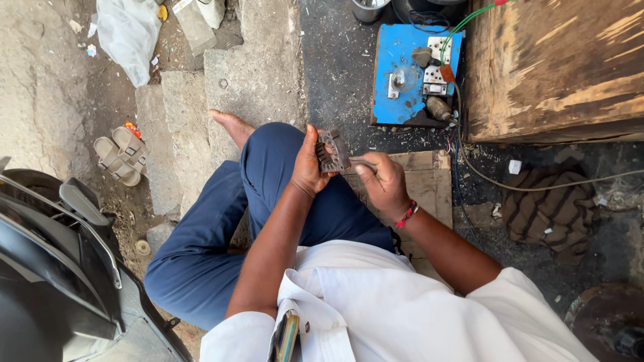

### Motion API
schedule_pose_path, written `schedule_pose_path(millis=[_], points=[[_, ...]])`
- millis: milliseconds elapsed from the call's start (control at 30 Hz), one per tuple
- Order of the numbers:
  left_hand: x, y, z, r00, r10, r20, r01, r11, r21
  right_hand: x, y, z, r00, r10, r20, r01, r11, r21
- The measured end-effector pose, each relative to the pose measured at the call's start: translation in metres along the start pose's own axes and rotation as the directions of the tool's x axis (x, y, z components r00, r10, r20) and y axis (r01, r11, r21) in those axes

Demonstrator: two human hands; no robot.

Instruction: The person sits on the ground holding a small metal component and repeatedly files its surface, turning the piece over to work different sides. They continue filing the metal block against a hand tool for the rest of the clip.

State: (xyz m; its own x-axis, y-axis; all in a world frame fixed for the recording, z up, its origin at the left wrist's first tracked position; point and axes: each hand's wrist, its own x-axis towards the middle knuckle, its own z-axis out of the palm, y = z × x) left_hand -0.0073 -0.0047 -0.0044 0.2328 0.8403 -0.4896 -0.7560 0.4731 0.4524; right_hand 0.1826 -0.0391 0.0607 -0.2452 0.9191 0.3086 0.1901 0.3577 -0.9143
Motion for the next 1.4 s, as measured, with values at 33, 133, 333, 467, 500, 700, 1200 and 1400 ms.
schedule_pose_path(millis=[33, 133, 333, 467, 500, 700, 1200, 1400], points=[[-0.001, 0.0, 0.0, 1.0, -0.01, 0.012, 0.01, 1.0, -0.01, 0.004, 0.002, -0.001, 0.999, -0.016, 0.04, 0.019, 0.998, -0.059], [0.0, 0.004, 0.001, 0.997, -0.032, 0.063, 0.034, 0.999, -0.028, 0.018, 0.006, -0.005, 0.99, -0.062, 0.124, 0.083, 0.98, -0.179], [0.002, 0.003, 0.0, 0.998, -0.036, 0.045, 0.036, 0.999, -0.008, 0.028, -0.003, -0.007, 0.988, -0.103, 0.119, 0.122, 0.979, -0.166], [0.001, 0.0, -0.001, 0.998, -0.047, 0.046, 0.046, 0.999, 0.025, 0.031, -0.007, -0.011, 0.995, -0.038, 0.097, 0.058, 0.977, -0.207], [0.001, 0.0, 0.0, 0.998, -0.059, 0.028, 0.058, 0.997, 0.042, 0.031, -0.007, -0.012, 0.995, -0.035, 0.089, 0.054, 0.974, -0.22], [0.001, 0.004, 0.001, 0.99, -0.076, 0.121, 0.08, 0.996, -0.026, 0.036, -0.004, -0.021, 0.951, -0.132, 0.279, 0.203, 0.949, -0.241], [0.0, 0.004, 0.003, 0.989, -0.145, -0.001, 0.145, 0.988, 0.055, 0.046, 0.001, -0.024, 0.961, -0.213, 0.177, 0.259, 0.918, -0.301], [0.0, 0.005, 0.002, 0.984, -0.175, -0.027, 0.176, 0.984, 0.009, 0.04, -0.009, -0.023, 0.927, -0.258, 0.272, 0.324, 0.917, -0.234]])
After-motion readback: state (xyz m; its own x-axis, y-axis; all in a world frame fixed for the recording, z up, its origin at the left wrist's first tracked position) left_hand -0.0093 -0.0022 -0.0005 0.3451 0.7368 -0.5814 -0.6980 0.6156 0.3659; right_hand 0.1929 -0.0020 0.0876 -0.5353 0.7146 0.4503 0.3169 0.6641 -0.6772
